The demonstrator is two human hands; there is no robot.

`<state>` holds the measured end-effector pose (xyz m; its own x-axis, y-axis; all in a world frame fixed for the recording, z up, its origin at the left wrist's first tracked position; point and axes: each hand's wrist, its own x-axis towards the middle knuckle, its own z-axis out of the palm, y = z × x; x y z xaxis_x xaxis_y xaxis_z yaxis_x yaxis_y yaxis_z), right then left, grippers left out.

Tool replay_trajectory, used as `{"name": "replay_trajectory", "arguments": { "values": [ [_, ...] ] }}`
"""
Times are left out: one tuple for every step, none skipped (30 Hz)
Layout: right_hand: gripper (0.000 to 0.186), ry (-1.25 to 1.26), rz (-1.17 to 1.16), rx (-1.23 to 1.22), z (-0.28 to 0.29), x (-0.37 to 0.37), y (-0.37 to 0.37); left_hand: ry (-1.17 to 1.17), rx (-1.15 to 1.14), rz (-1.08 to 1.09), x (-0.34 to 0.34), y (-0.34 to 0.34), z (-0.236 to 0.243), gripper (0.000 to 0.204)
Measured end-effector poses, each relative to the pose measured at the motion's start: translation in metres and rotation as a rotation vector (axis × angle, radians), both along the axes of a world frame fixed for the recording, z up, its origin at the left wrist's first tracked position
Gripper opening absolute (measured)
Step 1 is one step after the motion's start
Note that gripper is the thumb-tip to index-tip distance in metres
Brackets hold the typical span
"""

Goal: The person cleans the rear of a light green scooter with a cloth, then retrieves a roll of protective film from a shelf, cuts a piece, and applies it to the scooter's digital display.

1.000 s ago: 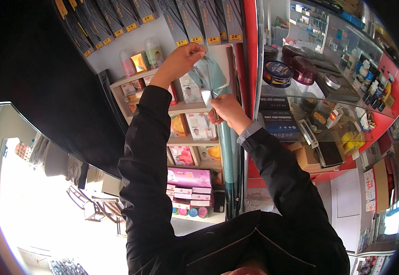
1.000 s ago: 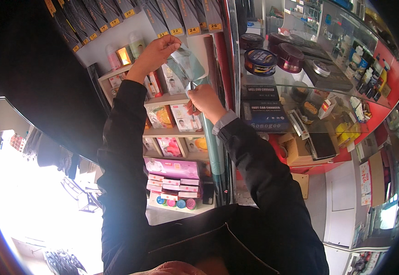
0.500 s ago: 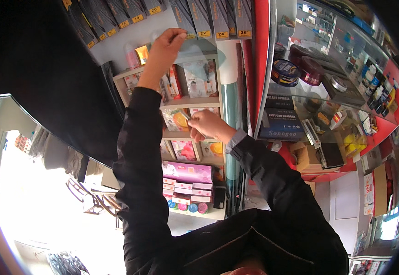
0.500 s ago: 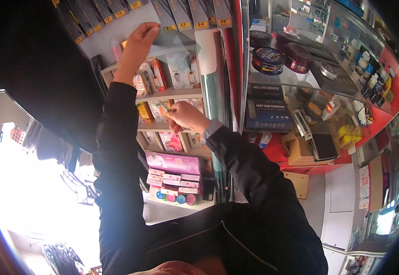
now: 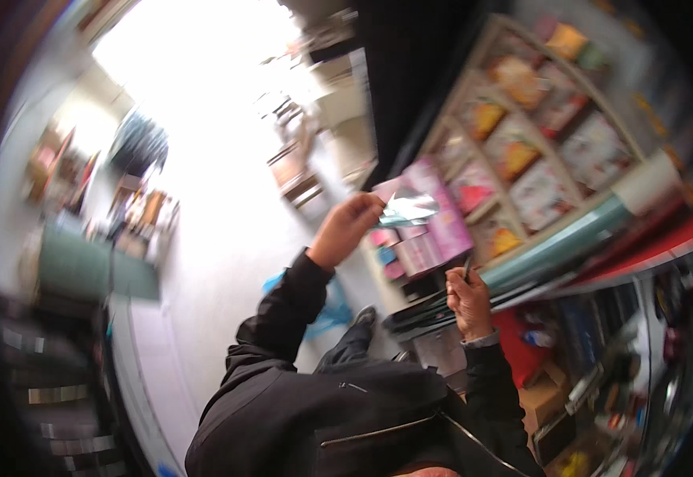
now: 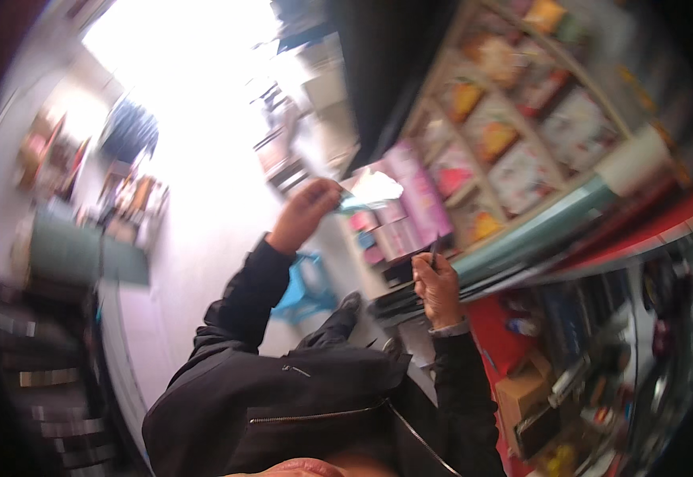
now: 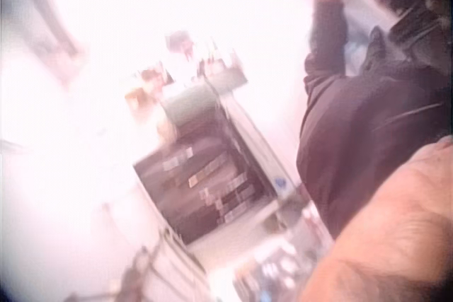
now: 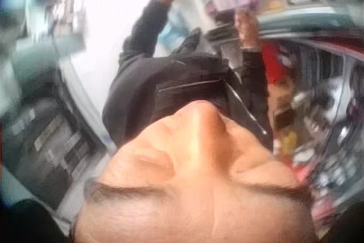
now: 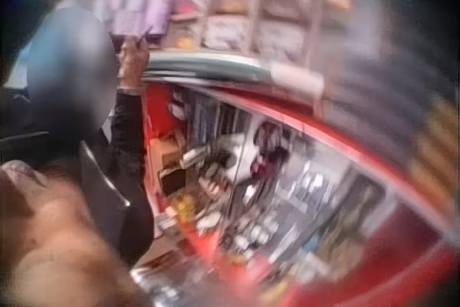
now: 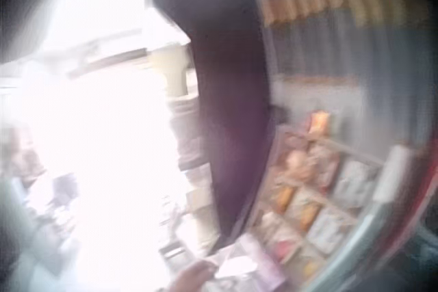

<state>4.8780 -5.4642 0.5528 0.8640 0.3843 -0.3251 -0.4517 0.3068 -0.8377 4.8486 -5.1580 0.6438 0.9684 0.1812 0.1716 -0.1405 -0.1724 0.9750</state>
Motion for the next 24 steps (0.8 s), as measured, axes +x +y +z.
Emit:
{"name": "replay_trajectory", "arguments": {
  "values": [
    [0.013, 0.034, 0.091, 0.026, -0.014, -0.017, 0.011, 0.099, -0.056, 0.048, -0.046, 0.008, -0.023, 0.020],
    [0.019, 0.032, 0.185, 0.032, -0.024, -0.036, 0.025, 0.137, -0.106, 0.139, -0.088, 0.011, -0.041, 0.022],
    [0.024, 0.026, 0.267, -0.013, -0.030, -0.054, 0.041, 0.194, -0.114, 0.204, -0.129, 0.016, -0.053, 0.021],
    [0.030, 0.036, 0.325, -0.099, -0.033, -0.075, 0.058, 0.263, -0.118, 0.263, -0.166, 0.020, -0.062, 0.020],
    [0.036, -0.021, 0.419, -0.046, -0.032, -0.091, 0.076, 0.302, -0.181, 0.296, -0.201, 0.026, -0.067, 0.020],
    [0.041, -0.051, 0.497, -0.034, -0.029, -0.106, 0.096, 0.275, -0.194, 0.338, -0.233, 0.032, -0.070, 0.022],
    [0.046, -0.061, 0.572, 0.003, -0.023, -0.121, 0.118, 0.281, -0.200, 0.389, -0.263, 0.040, -0.071, 0.024],
    [0.050, -0.185, 0.661, -0.030, -0.012, -0.136, 0.142, 0.264, -0.209, 0.439, -0.290, 0.051, -0.066, 0.026],
    [0.053, -0.290, 0.747, -0.031, -0.004, -0.151, 0.169, 0.266, -0.227, 0.485, -0.315, 0.065, -0.064, 0.027],
    [0.057, -0.394, 0.832, -0.026, 0.003, -0.167, 0.198, 0.239, -0.236, 0.539, -0.340, 0.079, -0.062, 0.026],
    [0.056, -0.509, 0.884, 0.006, 0.008, -0.183, 0.230, 0.211, -0.246, 0.593, -0.365, 0.092, -0.061, 0.026],
    [0.055, -0.573, 0.964, 0.003, 0.012, -0.200, 0.261, 0.160, -0.259, 0.641, -0.391, 0.107, -0.061, 0.025],
    [0.054, -0.536, 1.087, -0.018, 0.015, -0.216, 0.292, 0.159, -0.243, 0.691, -0.417, 0.122, -0.062, 0.024],
    [0.050, -0.471, 1.183, -0.013, 0.017, -0.236, 0.321, 0.135, -0.224, 0.733, -0.445, 0.139, -0.063, 0.023],
    [0.042, -0.462, 1.257, -0.075, 0.016, -0.259, 0.351, 0.091, -0.205, 0.763, -0.474, 0.155, -0.063, 0.022],
    [0.034, -0.425, 1.329, -0.027, 0.016, -0.283, 0.383, 0.110, -0.191, 0.814, -0.505, 0.175, -0.062, 0.020],
    [0.032, -0.409, 1.367, -0.052, 0.013, -0.314, 0.414, 0.101, -0.181, 0.854, -0.535, 0.194, -0.061, 0.018],
    [0.030, -0.424, 1.408, -0.015, 0.011, -0.342, 0.444, 0.066, -0.200, 0.886, -0.560, 0.214, -0.059, 0.016],
    [0.024, -0.431, 1.441, -0.012, 0.009, -0.370, 0.471, 0.085, -0.208, 0.931, -0.584, 0.232, -0.057, 0.015],
    [0.022, -0.409, 1.454, -0.068, 0.010, -0.394, 0.491, 0.091, -0.199, 0.956, -0.608, 0.248, -0.052, 0.016],
    [0.020, -0.388, 1.456, -0.110, 0.013, -0.418, 0.512, 0.101, -0.174, 0.975, -0.631, 0.266, -0.045, 0.016],
    [0.018, -0.359, 1.445, -0.202, 0.017, -0.441, 0.532, 0.118, -0.140, 0.989, -0.652, 0.284, -0.036, 0.016],
    [0.013, -0.290, 1.433, -0.077, 0.022, -0.459, 0.547, 0.080, -0.124, 1.000, -0.669, 0.301, -0.028, 0.018],
    [0.014, -0.276, 1.444, -0.094, 0.028, -0.474, 0.564, 0.101, -0.035, 0.990, -0.684, 0.318, -0.020, 0.019]
  ]
}}
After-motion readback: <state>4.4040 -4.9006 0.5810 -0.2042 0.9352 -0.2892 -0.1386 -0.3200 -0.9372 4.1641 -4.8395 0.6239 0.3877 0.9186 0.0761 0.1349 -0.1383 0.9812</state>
